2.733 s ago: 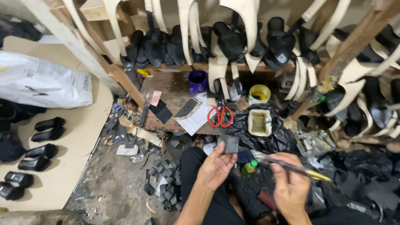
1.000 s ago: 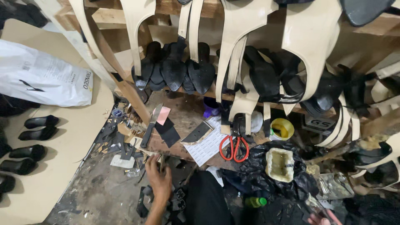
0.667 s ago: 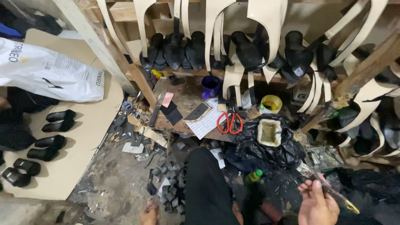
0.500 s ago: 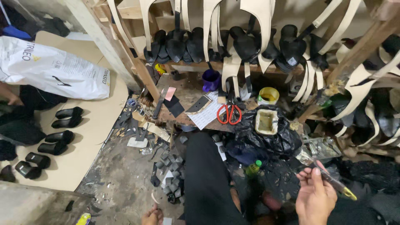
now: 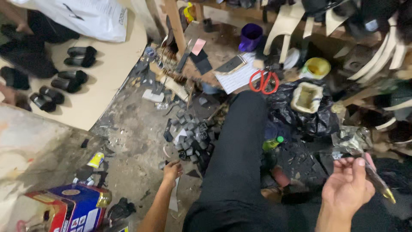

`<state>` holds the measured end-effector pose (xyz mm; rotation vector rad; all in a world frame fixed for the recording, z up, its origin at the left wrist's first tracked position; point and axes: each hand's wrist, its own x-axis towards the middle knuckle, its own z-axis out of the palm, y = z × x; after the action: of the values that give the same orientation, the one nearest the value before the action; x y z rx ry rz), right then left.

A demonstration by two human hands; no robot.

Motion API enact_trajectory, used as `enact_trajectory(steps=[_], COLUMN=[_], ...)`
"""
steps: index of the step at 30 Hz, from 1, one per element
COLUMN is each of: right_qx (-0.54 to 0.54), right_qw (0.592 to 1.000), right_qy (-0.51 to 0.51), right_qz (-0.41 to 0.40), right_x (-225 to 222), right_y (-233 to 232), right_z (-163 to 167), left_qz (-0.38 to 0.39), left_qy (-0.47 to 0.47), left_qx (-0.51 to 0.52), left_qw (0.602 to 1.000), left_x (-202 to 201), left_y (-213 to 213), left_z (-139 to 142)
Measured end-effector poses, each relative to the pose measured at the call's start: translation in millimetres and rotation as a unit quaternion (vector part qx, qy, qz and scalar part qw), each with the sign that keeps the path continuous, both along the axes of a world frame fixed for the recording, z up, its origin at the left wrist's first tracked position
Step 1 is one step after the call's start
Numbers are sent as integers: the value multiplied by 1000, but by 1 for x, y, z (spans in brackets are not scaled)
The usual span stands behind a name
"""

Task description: The person sits on the floor and applies glue to small black shoe heel pieces using a brush, then trims excess material with scissors. They repeat this process on several heel pieces, placing finished pieces on a nearby shelf.

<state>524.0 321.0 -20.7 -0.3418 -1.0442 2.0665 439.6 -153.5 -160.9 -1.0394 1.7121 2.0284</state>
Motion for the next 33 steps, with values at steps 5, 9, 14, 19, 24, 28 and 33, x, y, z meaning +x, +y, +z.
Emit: enact_trajectory(steps=[5,9,14,19,24,28,33], right_qx=[9,26,46,23,54,51,37], right_qw=[998,997,991,988,979,976,982], right_qy=[-54,-66,-105,-118,-144,-160,-147], right_qz=[-16,-27,-72,-102,-132,-139,-110], right_x=[-18,-24,-37,-50,-56,-62,-65], right_y=[21,30,35,36,33,34,26], right_z=[-31,-51,-64,-61,-56,-58,-56], left_qz=[-59,-113,-231,-336,-399,-380,-233], left_qy=[18,29,239,10,-143,-87,87], left_qx=[-134,-182,-435,-379,-447,-461,-439], left_qw=[989,976,837,862,788,797,863], left_x=[-28,-61,-121,-173,-202,-200,-175], left_y=[26,55,81,121,147,138,127], left_z=[-41,-65,-76,-73,-85,-93,-102])
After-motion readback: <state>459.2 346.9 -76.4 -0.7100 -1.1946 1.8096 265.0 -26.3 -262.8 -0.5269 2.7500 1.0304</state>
